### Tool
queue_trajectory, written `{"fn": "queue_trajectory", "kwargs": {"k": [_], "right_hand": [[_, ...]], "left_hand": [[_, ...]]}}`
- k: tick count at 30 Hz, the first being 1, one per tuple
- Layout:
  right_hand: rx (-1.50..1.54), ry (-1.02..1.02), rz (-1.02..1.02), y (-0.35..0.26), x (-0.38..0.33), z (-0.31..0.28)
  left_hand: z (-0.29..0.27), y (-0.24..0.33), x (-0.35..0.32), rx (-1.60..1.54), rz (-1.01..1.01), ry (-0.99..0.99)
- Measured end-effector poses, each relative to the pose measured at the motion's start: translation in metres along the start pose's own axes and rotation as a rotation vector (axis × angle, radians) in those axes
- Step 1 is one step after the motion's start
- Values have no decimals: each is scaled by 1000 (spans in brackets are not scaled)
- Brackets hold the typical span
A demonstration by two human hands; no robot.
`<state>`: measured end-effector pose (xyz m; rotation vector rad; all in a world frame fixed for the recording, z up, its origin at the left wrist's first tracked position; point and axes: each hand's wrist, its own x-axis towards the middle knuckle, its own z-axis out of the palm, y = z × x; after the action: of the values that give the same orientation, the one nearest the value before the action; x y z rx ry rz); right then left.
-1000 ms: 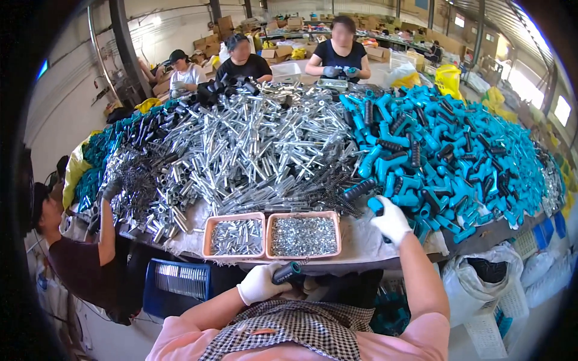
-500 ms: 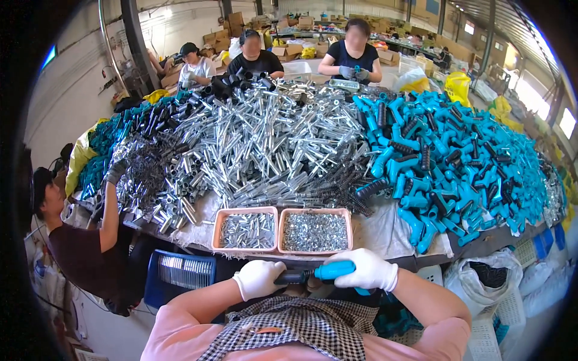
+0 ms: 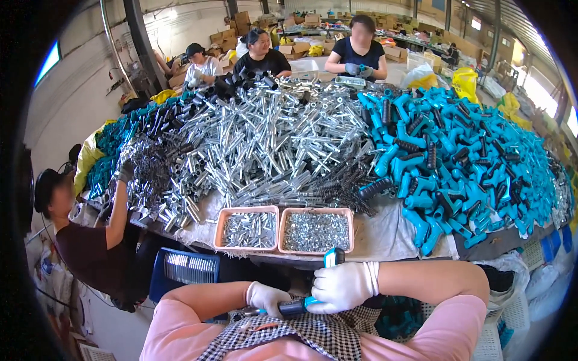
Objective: Assembling teal plastic handles onto metal wire frames for paint rollers or similar hardware tools.
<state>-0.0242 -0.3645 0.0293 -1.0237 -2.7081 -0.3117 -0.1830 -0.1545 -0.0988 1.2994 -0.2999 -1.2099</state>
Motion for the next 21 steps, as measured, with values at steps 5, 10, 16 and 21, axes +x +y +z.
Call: {"fn": "queue_trajectory", "kwargs": {"k": [5, 10, 16, 21], "right_hand": [[186, -108, 321, -10, -19, 11], [1193, 233, 1350, -24, -17, 20], [1371, 1035, 1402, -18, -6, 46], [165, 631, 757, -20, -5, 4]], "left_hand": [[8, 8, 1, 214, 50, 300], [17, 63, -18, 1104, -146, 1035], [-16, 63, -51, 1292, -31, 1493], [13, 52, -41, 1253, 72, 958]]}}
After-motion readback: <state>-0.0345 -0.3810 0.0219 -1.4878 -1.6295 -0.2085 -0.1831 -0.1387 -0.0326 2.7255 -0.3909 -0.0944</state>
